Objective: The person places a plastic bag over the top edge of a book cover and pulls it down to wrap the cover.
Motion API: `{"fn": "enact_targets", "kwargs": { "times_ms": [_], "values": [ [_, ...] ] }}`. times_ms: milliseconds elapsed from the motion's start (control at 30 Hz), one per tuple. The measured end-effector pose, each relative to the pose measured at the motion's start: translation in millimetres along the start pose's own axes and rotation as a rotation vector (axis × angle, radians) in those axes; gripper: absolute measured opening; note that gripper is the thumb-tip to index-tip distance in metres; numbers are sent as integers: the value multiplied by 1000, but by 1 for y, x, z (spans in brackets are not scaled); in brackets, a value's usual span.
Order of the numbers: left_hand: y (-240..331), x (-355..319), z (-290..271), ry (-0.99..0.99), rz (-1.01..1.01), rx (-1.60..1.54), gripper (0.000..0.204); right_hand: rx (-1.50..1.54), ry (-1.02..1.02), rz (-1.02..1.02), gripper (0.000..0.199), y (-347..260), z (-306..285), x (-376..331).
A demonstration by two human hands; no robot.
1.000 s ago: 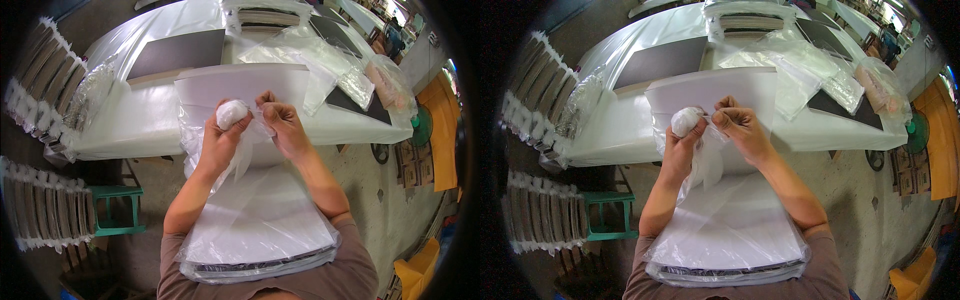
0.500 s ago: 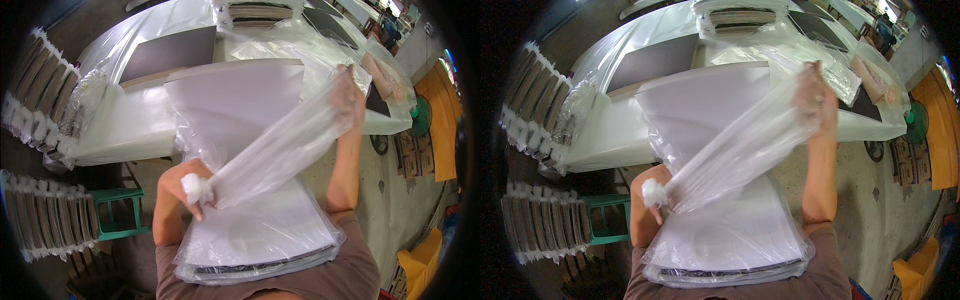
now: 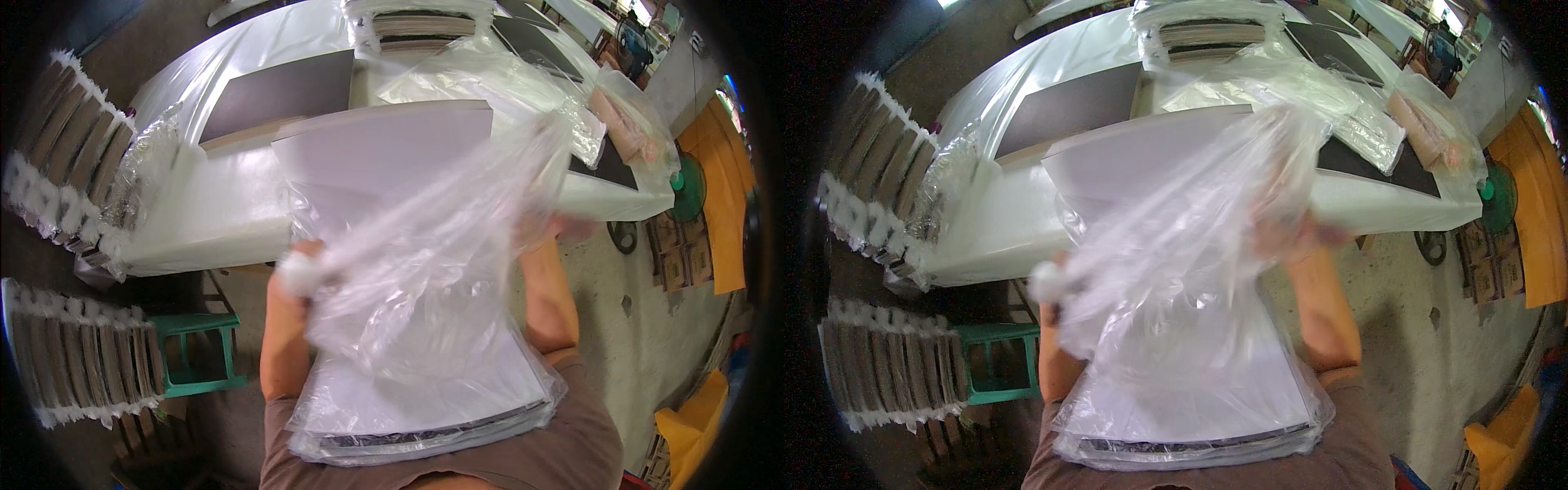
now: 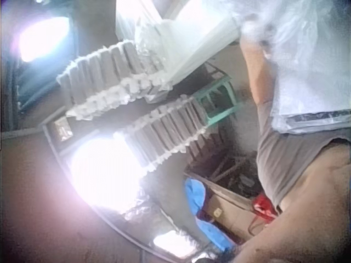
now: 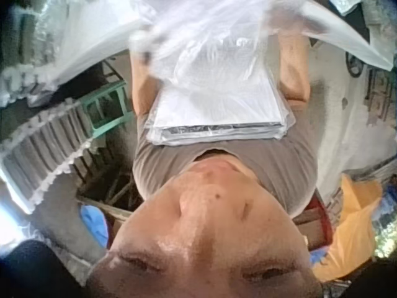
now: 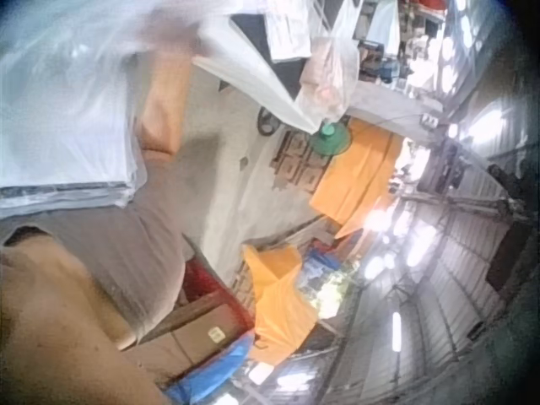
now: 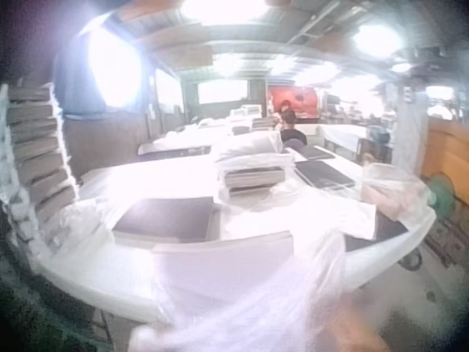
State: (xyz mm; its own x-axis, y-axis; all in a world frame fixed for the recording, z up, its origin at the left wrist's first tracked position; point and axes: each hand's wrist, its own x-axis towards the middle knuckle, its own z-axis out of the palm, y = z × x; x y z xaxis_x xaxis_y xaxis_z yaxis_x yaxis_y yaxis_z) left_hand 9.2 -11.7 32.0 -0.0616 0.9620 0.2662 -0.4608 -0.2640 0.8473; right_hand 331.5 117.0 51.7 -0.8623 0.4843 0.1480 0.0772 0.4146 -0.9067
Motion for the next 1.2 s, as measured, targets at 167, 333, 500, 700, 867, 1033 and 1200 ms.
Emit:
{"fn": "enact_targets", "kwargs": {
  "times_ms": [167, 333, 500, 700, 867, 1033, 1200],
  "values": [
    [1, 18, 2, -103, 78, -247, 41, 89, -71, 28, 64, 2, 8, 5],
    [-12, -1, -8, -147, -233, 195, 39, 153, -222, 14, 70, 2, 14, 19],
    [9, 24, -14, 293, 140, -317, 36, 273, -311, 124, 77, 0, 17, 29],
    [31, 20, -6, 99, 232, -402, 40, 822, 22, 145, 87, -10, -2, 45],
    [61, 28, -19, 95, -210, 777, 47, 775, 324, -7, 73, -32, -33, 50],
    [55, 74, 3, 638, 418, 1325, 58, -95, 712, 178, 62, -47, -18, 75],
    [36, 88, 11, 614, 517, 1629, 63, -722, 1004, -107, 68, -24, -38, 100]
  ]
}}
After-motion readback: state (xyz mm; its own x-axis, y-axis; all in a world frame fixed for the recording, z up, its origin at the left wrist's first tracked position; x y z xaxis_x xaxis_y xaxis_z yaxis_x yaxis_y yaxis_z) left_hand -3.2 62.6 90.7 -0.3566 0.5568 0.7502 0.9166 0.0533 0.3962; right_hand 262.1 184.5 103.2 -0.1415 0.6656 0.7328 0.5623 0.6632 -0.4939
